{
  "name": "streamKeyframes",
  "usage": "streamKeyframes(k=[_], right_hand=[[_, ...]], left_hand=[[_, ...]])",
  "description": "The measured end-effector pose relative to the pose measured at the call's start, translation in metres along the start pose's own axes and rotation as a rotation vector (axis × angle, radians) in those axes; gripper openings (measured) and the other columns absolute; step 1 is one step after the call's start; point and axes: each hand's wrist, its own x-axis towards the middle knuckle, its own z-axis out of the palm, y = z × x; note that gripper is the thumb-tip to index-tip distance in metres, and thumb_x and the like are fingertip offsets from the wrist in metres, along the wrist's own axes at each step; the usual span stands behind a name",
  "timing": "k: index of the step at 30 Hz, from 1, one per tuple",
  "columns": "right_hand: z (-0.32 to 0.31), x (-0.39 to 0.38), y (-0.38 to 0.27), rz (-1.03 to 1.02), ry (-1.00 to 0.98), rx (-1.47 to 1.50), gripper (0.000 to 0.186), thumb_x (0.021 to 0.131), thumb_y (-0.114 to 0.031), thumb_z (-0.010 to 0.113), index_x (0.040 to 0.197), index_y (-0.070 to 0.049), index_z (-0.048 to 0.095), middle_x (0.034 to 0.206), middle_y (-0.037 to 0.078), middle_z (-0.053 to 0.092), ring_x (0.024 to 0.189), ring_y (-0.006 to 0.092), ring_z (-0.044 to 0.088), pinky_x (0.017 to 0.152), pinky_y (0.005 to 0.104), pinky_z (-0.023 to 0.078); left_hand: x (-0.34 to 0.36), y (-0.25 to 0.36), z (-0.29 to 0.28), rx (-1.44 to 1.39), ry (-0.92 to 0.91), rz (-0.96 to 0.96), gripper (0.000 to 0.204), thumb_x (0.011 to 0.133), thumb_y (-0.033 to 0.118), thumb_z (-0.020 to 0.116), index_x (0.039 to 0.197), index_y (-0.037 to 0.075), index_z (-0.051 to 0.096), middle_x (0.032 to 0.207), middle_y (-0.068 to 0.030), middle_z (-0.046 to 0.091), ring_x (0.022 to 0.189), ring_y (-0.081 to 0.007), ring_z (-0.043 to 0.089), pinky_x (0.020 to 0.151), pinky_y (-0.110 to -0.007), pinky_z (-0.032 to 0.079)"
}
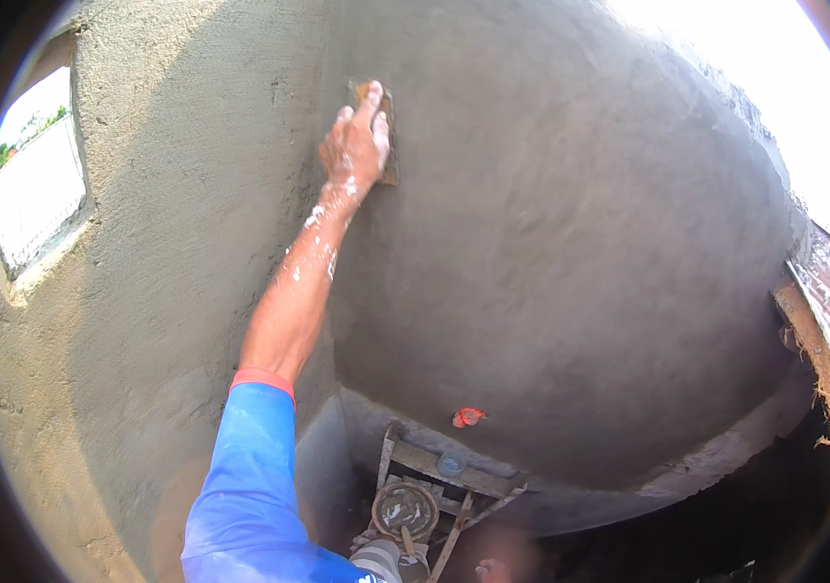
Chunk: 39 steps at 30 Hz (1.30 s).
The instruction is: The person applies mortar to a concrete wall using a wooden float, repeatedly scooping material from a bucket and smoothing it across the surface.
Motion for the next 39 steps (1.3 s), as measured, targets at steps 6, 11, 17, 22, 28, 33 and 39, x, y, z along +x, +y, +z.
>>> streamKeyframes(k=[6,11,17,22,28,33,39], right_hand=[[-0.012,0.017,-0.001,0.363,-0.115,0.262,0.018,0.093,-0.026,0.06,0.099,-0.011,0.067,0.108,0.017,0.064,0.1,0.0408,0.059,0.085,0.0518,0.049],[0.022,0.032,0.003,0.109,0.088,0.107,0.016,0.093,-0.026,0.06,0.094,-0.011,0.066,0.093,0.014,0.066,0.081,0.0339,0.064,0.07,0.0471,0.053],[0.024,0.072,0.016,0.656,-0.237,0.295,0.029,0.089,-0.015,0.063,0.113,0.001,0.064,0.072,0.007,0.067,0.06,0.0149,0.066,0.053,0.0299,0.054],[0.008,0.066,0.0,0.799,-0.153,0.404,0.027,0.089,-0.012,0.06,0.112,0.001,0.064,0.073,0.008,0.065,0.058,0.0146,0.064,0.052,0.0296,0.053],[0.032,0.027,0.005,0.818,-0.334,0.399,0.026,0.089,-0.012,0.06,0.11,0.001,0.064,0.073,0.008,0.065,0.058,0.0138,0.063,0.052,0.0279,0.052],[0.04,0.051,-0.02,0.682,-0.358,0.311,0.029,0.089,-0.016,0.061,0.113,0.0,0.065,0.074,0.009,0.067,0.059,0.016,0.065,0.057,0.031,0.054],[0.003,0.058,-0.021,0.621,-0.245,0.271,0.032,0.088,-0.016,0.061,0.114,0.002,0.064,0.076,0.012,0.068,0.062,0.0175,0.067,0.062,0.0326,0.055]], left_hand=[[-0.064,-0.05,0.022,-0.03,-0.048,-0.12,0.05,0.095,0.025,0.059,0.144,0.023,0.049,0.103,-0.0211,0.061,0.089,-0.0412,0.065,0.077,-0.052,0.053],[-0.111,-0.008,0.037,-0.023,-0.116,0.329,0.052,0.09,0.016,0.062,0.139,0.03,0.055,0.092,-0.0123,0.055,0.08,-0.0346,0.063,0.065,-0.047,0.056],[0.143,0.096,-0.025,-0.011,0.133,0.35,0.038,0.093,0.026,0.06,0.131,0.022,0.062,0.107,-0.0202,0.067,0.097,-0.0402,0.065,0.085,-0.048,0.053],[0.135,0.08,0.005,-0.015,0.174,0.311,0.039,0.094,0.025,0.059,0.133,0.02,0.06,0.103,-0.0213,0.068,0.099,-0.0381,0.065,0.086,-0.049,0.052],[-0.143,0.05,0.051,-0.107,-0.05,0.185,0.049,0.088,0.016,0.069,0.135,0.027,0.06,0.087,-0.011,0.053,0.079,-0.0337,0.061,0.066,-0.042,0.054],[-0.32,-0.058,0.075,-0.056,-0.205,0.214,0.05,0.085,0.014,0.072,0.132,0.027,0.063,0.083,-0.0094,0.051,0.075,-0.0306,0.058,0.062,-0.043,0.051],[-0.155,0.022,0.049,-0.096,-0.109,0.144,0.044,0.092,0.023,0.065,0.136,0.022,0.059,0.094,-0.0148,0.058,0.082,-0.0356,0.063,0.069,-0.045,0.053]])
